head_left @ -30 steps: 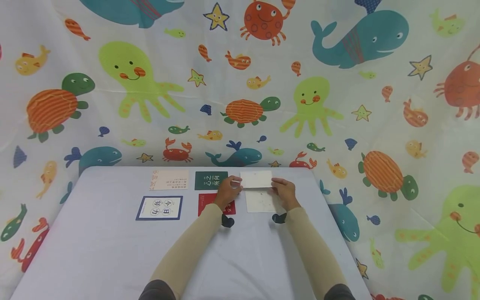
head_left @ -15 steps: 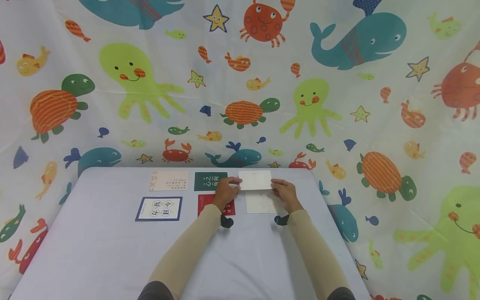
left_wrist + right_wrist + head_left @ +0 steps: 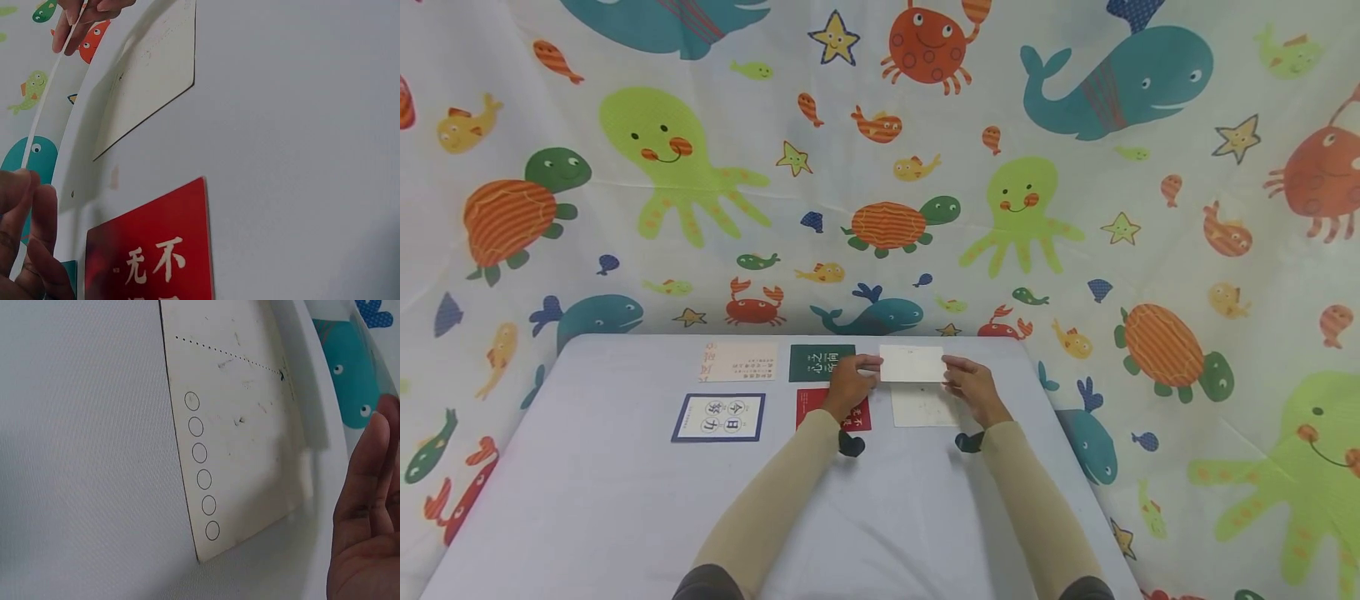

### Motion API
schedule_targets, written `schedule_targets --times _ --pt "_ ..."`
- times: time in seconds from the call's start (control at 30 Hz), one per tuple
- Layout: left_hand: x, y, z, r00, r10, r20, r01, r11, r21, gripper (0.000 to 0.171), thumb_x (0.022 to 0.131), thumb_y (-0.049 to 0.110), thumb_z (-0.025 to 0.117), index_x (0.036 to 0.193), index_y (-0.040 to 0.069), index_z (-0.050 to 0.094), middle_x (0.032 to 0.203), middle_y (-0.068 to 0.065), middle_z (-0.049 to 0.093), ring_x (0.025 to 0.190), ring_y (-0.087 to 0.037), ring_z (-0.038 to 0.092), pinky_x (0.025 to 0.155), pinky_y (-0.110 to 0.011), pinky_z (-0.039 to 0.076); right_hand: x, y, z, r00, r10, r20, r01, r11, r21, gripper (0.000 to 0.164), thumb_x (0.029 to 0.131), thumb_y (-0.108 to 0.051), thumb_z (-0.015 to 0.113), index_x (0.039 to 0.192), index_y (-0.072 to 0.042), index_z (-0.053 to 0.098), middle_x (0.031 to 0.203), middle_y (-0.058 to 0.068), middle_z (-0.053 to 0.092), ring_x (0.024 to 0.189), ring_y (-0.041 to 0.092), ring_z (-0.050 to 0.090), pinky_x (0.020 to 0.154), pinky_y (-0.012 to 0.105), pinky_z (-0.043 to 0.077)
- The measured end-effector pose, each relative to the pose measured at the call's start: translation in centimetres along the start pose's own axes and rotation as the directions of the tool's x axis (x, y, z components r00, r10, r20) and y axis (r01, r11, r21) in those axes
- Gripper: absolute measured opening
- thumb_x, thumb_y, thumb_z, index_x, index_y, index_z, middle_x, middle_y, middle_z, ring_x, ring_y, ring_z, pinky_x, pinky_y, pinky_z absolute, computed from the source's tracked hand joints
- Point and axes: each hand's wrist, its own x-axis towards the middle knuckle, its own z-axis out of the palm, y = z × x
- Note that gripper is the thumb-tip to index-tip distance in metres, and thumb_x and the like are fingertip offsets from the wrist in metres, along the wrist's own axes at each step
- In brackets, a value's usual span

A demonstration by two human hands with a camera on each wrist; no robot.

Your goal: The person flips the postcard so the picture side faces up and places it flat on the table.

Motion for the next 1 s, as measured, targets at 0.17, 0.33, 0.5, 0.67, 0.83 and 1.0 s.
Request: schedule_targets --times 0.17,0.33,0.5,0.67,0.83,1.0 --pt "-0.3 0.1 -0.3 1.0 0.007 0.009 -0.007 1.0 -0.003 0.034 0.095 0.012 0.077 0.129 0.02 0.077 0.13 -0.002 0.077 0.132 -0.028 0.066 0.104 -0.046 0.059 -0.2 -0.2 -0.3 1.0 0.003 0.017 -0.003 1.0 -0.003 0.03 0.106 -0.021 0.066 0.136 -0.016 0.072 0.14 0.011 0.067 0.106 0.024 0.069 0.089 0.025 0.06" --pt "-0.5 0.3 -0.6 1.0 -0.002 0.02 0.002 1.0 -0.001 0.034 0.096 0.013 0.076 0.129 0.022 0.077 0.131 -0.001 0.076 0.134 -0.028 0.063 0.107 -0.046 0.058 -0.4 -0.3 -0.3 1.0 0.008 0.028 -0.007 1.0 -0.027 0.03 0.106 -0.021 0.066 0.136 -0.016 0.072 0.137 0.011 0.07 0.105 0.022 0.07 0.089 0.025 0.061" --pt "-0.6 0.3 -1.0 0.999 0.018 0.033 -0.019 1.0 0.021 0.031 0.099 0.012 0.072 0.128 0.023 0.078 0.128 0.0 0.077 0.125 -0.025 0.064 0.105 -0.045 0.057 -0.6 -0.2 -0.2 1.0 -0.01 0.025 0.011 0.999 -0.031 0.028 0.106 -0.018 0.067 0.132 -0.014 0.074 0.127 0.011 0.074 0.101 0.02 0.073 0.087 0.025 0.062" --pt "-0.2 0.0 -1.1 0.999 0.05 0.007 -0.05 0.998 0.026 0.022 0.1 0.019 0.075 0.12 0.021 0.081 0.117 0.0 0.078 0.097 -0.019 0.07 0.09 -0.035 0.061 -0.7 -0.1 0.1 0.999 -0.045 0.028 0.046 0.999 -0.018 0.028 0.105 -0.017 0.067 0.132 -0.012 0.074 0.126 0.011 0.075 0.098 0.016 0.074 0.085 0.025 0.062" --pt "-0.5 0.6 -1.1 0.998 0.056 -0.036 -0.056 0.998 0.017 0.019 0.098 0.024 0.077 0.117 0.019 0.081 0.117 -0.002 0.077 0.096 -0.02 0.069 0.092 -0.038 0.062 -0.5 -0.2 0.3 0.999 -0.044 0.021 0.044 0.999 0.006 0.031 0.103 -0.022 0.072 0.131 -0.01 0.073 0.126 0.009 0.076 0.098 0.015 0.072 0.086 0.025 0.062" --pt "-0.7 1.0 -0.9 0.997 0.043 -0.063 -0.041 0.999 0.019 0.023 0.098 0.026 0.077 0.119 0.018 0.079 0.122 -0.004 0.075 0.099 -0.022 0.067 0.096 -0.043 0.061 -0.4 -0.1 0.5 0.999 -0.034 -0.019 0.034 0.999 0.0 0.034 0.1 -0.025 0.076 0.131 -0.011 0.073 0.124 0.006 0.074 0.107 0.019 0.068 0.092 0.029 0.061"
